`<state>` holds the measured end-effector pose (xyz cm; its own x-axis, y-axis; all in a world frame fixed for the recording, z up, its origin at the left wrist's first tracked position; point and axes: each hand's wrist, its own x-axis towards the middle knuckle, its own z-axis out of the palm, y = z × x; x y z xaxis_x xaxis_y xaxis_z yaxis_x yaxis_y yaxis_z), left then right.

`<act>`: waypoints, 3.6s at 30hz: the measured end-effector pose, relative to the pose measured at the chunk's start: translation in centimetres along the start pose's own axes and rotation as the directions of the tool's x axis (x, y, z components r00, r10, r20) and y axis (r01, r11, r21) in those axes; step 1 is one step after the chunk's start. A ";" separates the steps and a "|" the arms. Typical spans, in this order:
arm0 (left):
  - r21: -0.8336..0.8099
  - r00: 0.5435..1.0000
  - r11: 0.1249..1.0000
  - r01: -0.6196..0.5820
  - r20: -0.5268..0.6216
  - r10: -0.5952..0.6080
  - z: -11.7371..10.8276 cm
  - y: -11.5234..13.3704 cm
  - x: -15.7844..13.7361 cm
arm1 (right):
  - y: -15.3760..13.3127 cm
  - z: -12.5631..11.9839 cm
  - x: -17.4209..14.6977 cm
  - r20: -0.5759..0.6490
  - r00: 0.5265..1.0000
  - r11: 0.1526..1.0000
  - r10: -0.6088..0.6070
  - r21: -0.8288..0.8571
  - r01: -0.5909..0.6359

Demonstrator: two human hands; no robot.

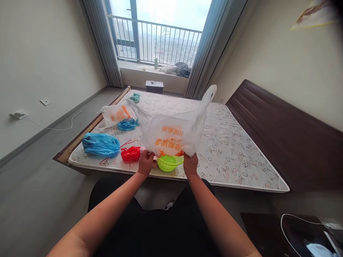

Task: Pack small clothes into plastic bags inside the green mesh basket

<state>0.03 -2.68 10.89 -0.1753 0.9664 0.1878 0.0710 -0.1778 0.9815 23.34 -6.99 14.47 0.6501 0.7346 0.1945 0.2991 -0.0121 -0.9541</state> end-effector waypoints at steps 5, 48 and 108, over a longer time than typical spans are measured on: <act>0.338 0.962 0.939 0.064 0.229 -0.148 0.2 -1.0 0.7 | 2.5 1.4 0.6 0.225 0.973 0.971 -0.056 -0.217 0.106; 0.634 0.687 0.684 -0.360 0.676 -0.265 -11.9 -9.3 -8.6 | 16.7 -4.1 -12.3 0.663 0.709 0.725 -0.239 -0.364 0.585; 0.512 0.638 0.810 -0.287 0.733 -0.237 -13.7 -7.1 -9.7 | 13.6 -7.2 -13.1 0.525 0.739 0.760 -0.423 -0.239 0.605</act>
<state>-12.20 -13.32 2.60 0.5910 0.7944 -0.1403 0.6105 -0.3267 0.7215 23.93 -21.59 0.54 -0.0132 0.9040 0.4273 0.7872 0.2729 -0.5530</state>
